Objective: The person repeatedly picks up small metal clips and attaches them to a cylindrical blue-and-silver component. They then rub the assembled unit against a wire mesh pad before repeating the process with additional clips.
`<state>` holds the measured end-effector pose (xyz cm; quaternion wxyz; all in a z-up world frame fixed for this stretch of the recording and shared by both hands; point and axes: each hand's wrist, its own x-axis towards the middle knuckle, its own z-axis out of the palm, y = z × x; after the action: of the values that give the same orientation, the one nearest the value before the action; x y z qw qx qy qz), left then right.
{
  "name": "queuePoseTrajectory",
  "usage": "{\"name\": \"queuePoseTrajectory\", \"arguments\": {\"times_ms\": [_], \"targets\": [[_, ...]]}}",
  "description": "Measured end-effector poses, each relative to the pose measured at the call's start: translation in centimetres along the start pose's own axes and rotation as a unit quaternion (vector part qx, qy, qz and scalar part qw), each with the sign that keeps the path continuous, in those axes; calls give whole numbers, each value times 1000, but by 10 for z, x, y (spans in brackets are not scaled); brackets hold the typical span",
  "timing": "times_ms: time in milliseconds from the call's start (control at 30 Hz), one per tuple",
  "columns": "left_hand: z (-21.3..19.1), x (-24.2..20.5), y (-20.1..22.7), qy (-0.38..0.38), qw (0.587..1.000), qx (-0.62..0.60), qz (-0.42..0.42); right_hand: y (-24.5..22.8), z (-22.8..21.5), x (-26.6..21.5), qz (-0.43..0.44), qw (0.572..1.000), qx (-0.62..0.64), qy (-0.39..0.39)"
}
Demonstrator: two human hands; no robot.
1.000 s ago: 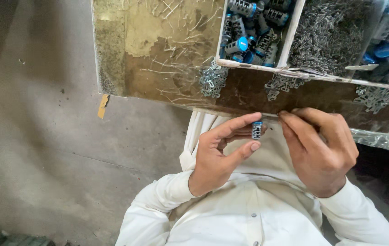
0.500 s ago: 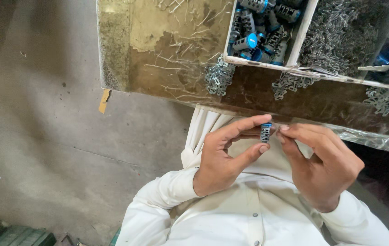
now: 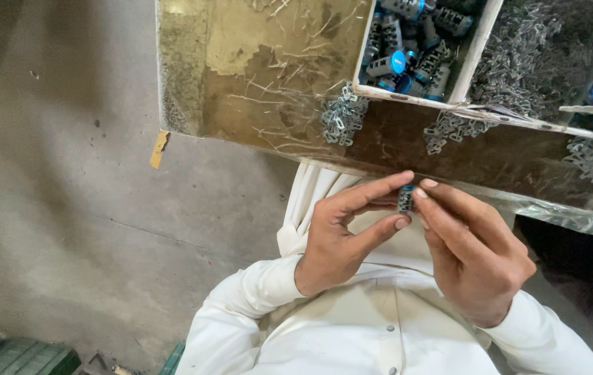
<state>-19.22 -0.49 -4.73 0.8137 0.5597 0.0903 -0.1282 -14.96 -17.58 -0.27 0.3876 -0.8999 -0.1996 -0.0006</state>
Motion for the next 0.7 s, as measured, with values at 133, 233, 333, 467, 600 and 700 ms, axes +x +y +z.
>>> {"name": "queuePoseTrajectory", "arguments": {"times_ms": [133, 233, 333, 467, 600, 700], "targets": [[-9, -4, -5, 48, 998, -48, 0, -11, 9, 25, -57, 996, -63, -6], [-20, -5, -8, 92, 994, -50, 33, -10, 23, 44, -114, 984, -138, -13], [-28, -10, -7, 119, 991, -50, 35, -8, 28, 46, -126, 977, -168, -19], [-34, -13, -7, 133, 989, -58, 36, -6, 28, 41, -90, 986, -141, -15], [-33, -12, -9, 125, 989, -71, 26, -5, 30, 39, -102, 981, -160, -28], [-31, -11, -7, 114, 991, -65, 29, -6, 29, 40, -102, 981, -165, -15]]}}
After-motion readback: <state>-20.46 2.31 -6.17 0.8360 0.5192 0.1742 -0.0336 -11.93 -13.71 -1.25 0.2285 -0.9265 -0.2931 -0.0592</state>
